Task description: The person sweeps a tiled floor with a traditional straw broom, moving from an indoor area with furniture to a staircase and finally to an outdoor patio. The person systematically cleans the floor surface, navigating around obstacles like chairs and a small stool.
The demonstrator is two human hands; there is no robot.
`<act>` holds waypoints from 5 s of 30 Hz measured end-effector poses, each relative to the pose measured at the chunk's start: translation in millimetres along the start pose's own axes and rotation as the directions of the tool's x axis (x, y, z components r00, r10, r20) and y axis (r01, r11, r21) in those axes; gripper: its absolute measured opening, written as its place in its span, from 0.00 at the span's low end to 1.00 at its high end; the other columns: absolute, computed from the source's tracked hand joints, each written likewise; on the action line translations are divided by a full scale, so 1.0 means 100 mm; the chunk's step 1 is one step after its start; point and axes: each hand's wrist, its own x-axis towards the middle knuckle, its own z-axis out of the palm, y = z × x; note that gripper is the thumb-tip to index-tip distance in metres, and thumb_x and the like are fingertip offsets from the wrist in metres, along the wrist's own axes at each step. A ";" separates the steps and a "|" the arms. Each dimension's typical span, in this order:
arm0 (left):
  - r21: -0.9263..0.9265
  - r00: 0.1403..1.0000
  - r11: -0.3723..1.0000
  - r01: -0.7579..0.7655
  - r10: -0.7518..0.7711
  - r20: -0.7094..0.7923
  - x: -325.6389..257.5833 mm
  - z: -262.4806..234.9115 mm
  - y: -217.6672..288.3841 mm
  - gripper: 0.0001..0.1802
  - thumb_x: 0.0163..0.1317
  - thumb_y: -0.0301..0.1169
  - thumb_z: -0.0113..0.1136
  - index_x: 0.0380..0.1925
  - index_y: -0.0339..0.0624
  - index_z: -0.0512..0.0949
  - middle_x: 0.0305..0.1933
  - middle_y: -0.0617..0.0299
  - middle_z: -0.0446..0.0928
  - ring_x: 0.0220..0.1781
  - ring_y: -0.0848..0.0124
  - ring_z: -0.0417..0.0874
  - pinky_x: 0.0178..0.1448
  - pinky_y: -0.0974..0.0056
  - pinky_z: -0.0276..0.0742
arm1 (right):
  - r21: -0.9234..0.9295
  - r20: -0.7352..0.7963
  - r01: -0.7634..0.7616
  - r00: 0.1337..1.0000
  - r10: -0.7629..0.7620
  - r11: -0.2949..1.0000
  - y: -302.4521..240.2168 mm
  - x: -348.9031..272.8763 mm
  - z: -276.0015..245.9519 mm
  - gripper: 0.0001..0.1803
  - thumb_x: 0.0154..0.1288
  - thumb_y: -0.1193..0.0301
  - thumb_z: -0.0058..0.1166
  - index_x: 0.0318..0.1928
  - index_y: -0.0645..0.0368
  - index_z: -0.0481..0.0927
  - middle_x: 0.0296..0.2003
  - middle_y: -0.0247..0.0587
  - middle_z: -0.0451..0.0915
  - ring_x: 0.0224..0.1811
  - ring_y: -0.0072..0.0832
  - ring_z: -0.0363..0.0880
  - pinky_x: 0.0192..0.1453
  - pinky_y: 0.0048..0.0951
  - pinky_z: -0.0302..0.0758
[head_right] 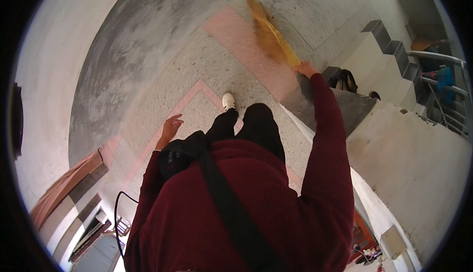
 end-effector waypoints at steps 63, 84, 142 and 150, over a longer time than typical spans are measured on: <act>0.308 0.963 0.942 -0.135 0.052 0.263 5.38 4.14 6.61 0.15 0.52 0.29 0.54 0.42 0.42 0.77 0.31 0.53 0.79 0.32 0.65 0.79 0.39 0.62 0.75 | -0.047 0.120 0.311 0.945 -0.303 0.949 1.74 4.52 -6.79 0.25 0.41 0.49 0.58 0.32 0.59 0.79 0.24 0.42 0.77 0.24 0.29 0.72 0.30 0.34 0.70; 0.247 0.954 0.938 -0.244 0.186 0.237 8.23 6.51 10.25 0.17 0.50 0.32 0.57 0.43 0.44 0.76 0.30 0.55 0.78 0.32 0.68 0.79 0.40 0.67 0.73 | 0.381 0.255 -0.165 0.965 0.068 0.910 2.44 6.64 -10.66 0.21 0.44 0.62 0.63 0.39 0.59 0.80 0.27 0.34 0.77 0.26 0.22 0.74 0.30 0.27 0.72; -0.024 0.972 0.972 0.233 -0.233 -0.025 14.12 13.39 19.01 0.18 0.52 0.28 0.57 0.45 0.42 0.75 0.27 0.60 0.77 0.28 0.75 0.75 0.35 0.69 0.72 | -0.216 -0.364 -0.030 0.930 -0.052 0.976 4.55 15.84 -22.07 0.21 0.43 0.69 0.54 0.41 0.66 0.72 0.31 0.57 0.78 0.37 0.48 0.77 0.40 0.39 0.75; -0.044 0.984 0.984 0.174 -0.176 -0.042 14.47 13.54 19.36 0.18 0.53 0.28 0.56 0.46 0.42 0.74 0.26 0.60 0.77 0.28 0.75 0.75 0.36 0.69 0.71 | -0.083 -0.029 0.041 0.999 -0.044 0.996 4.47 15.33 -22.51 0.26 0.38 0.65 0.60 0.41 0.66 0.75 0.29 0.51 0.79 0.33 0.37 0.79 0.37 0.33 0.74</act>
